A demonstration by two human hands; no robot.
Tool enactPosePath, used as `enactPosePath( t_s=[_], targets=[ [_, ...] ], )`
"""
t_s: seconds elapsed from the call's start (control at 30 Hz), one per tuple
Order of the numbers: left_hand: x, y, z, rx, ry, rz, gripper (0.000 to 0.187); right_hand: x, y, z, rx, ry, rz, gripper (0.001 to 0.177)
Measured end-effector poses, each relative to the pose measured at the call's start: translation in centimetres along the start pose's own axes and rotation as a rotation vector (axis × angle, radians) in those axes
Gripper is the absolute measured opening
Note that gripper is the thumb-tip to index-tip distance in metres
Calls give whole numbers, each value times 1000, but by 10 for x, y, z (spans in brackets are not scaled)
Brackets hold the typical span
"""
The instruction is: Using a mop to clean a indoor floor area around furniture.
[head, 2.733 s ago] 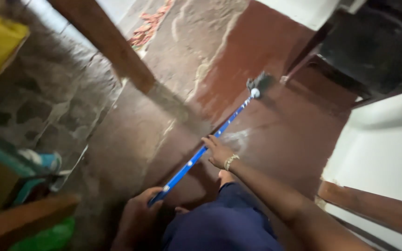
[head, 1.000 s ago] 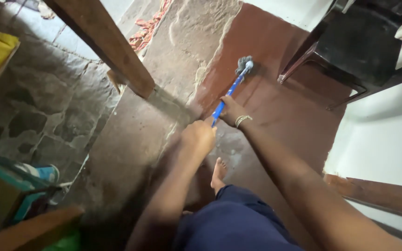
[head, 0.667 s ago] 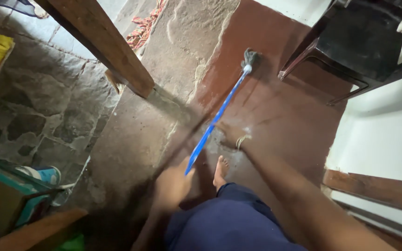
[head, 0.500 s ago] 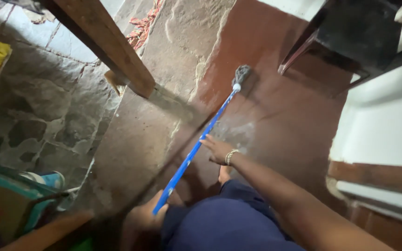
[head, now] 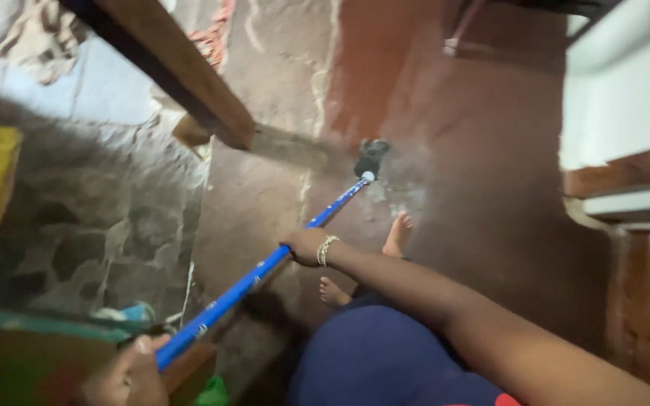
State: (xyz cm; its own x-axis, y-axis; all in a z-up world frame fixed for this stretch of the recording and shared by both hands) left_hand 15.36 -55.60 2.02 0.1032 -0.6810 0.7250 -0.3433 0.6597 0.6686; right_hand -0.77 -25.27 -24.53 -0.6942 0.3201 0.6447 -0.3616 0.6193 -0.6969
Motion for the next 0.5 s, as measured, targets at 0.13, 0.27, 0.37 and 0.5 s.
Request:
enactPosePath(
  t_s=[0.13, 0.27, 0.37, 0.5],
  targets=[
    [-20, 161, 67, -135, 66, 25, 34, 41, 32, -5, -39, 277, 52, 21],
    [-47, 251, 113, -379, 113, 103, 35, 109, 50, -32, -112, 471, 107, 26],
    [-72, 289, 142, -461, 100, 97, 35, 134, 82, -45, -184, 566, 110, 24],
    [-109, 341, 161, -445, 60, 79, 34, 177, 106, -81, -179, 661, 181, 27]
  ],
)
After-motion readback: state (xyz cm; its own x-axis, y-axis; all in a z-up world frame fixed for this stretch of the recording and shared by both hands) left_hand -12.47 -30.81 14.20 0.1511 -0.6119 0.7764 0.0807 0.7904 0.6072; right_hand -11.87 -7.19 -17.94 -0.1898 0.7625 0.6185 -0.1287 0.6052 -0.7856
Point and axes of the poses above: each hand's wrist, its own z-axis towards the middle knuckle, its own x-axis out of the back of the hand, y = z × x, the point moved 7 cm from there along z, towards the middle knuckle, and after that the axes turned 6 degrees about x, right-handed, at the moved point
